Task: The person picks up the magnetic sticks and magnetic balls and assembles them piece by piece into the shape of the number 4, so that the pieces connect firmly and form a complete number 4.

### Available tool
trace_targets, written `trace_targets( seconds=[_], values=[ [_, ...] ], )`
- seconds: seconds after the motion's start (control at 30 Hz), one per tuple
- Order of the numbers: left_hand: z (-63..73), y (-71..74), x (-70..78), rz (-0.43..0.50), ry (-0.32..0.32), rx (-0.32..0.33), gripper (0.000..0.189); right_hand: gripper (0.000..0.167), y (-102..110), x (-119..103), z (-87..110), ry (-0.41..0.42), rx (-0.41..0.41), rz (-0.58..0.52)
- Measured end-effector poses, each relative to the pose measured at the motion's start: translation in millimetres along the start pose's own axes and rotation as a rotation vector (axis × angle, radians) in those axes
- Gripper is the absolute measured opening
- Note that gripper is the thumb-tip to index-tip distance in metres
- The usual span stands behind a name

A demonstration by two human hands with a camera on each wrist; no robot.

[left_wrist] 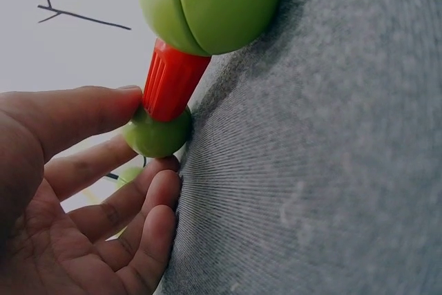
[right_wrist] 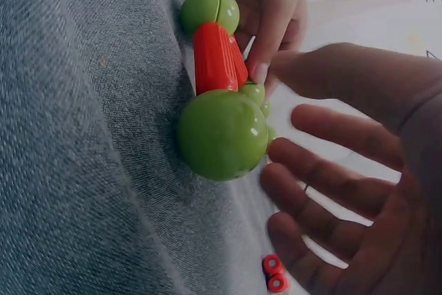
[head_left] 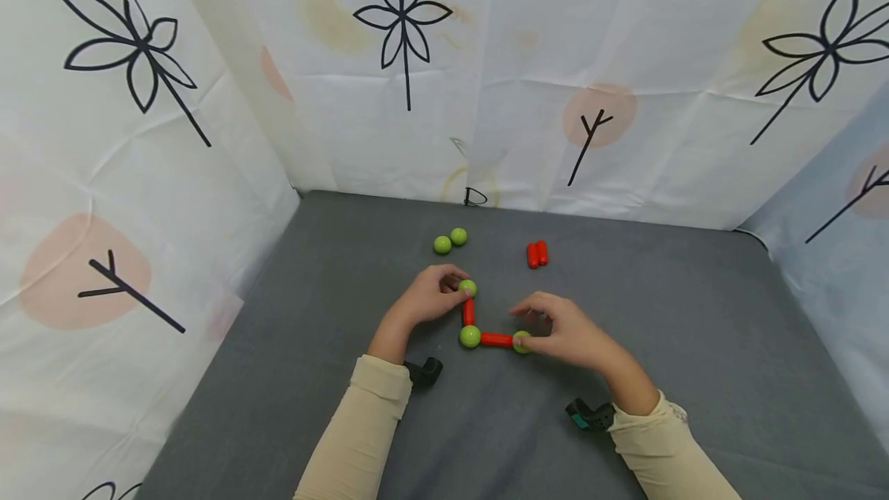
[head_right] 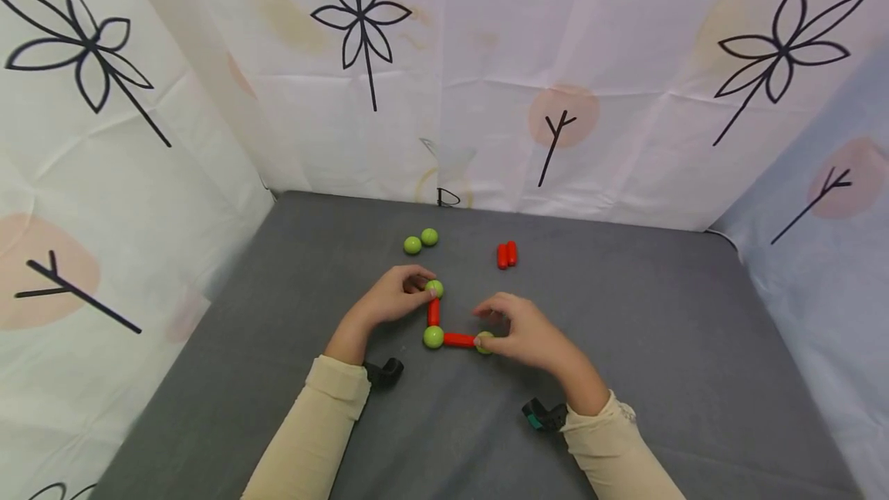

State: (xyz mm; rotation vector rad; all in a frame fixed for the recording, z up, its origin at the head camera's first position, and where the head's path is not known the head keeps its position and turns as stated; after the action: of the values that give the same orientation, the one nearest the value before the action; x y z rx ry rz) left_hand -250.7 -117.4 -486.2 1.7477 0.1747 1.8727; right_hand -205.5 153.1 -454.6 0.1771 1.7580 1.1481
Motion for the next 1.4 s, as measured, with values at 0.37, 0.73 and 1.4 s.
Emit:
trace_targets(
  seconds=[0.37, 0.73, 1.4],
  values=[
    [0.8, -1.3, 4.0, 0.005, -0.004, 0.012, 0.029, 0.024, -2.0, 5.3, 0.5, -0.011, -0.082, 0.022],
    [0.4, -6.7, 6.9, 0.004, -0.036, 0.009, 0.029, 0.017, -3.8, 5.9, -0.3, -0.026, -0.094, -0.027],
    [3.1, -12.9, 14.9, 0.000, -0.035, -0.044, 0.032, 0.019, -3.8, 7.3, -1.2, -0.037, -0.108, -0.049]
  ],
)
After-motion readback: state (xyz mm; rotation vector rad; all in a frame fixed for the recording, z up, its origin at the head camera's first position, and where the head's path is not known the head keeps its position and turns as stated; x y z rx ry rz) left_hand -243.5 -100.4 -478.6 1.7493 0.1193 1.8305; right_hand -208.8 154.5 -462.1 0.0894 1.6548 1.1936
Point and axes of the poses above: each hand's wrist, its own z-axis away from the middle knuckle, its own y-axis out of the back of the hand, x = y × z, the point moved 2 cm from there along -z, towards the middle knuckle, and after that the axes turned 6 degrees about z, right-handed, at the moved point
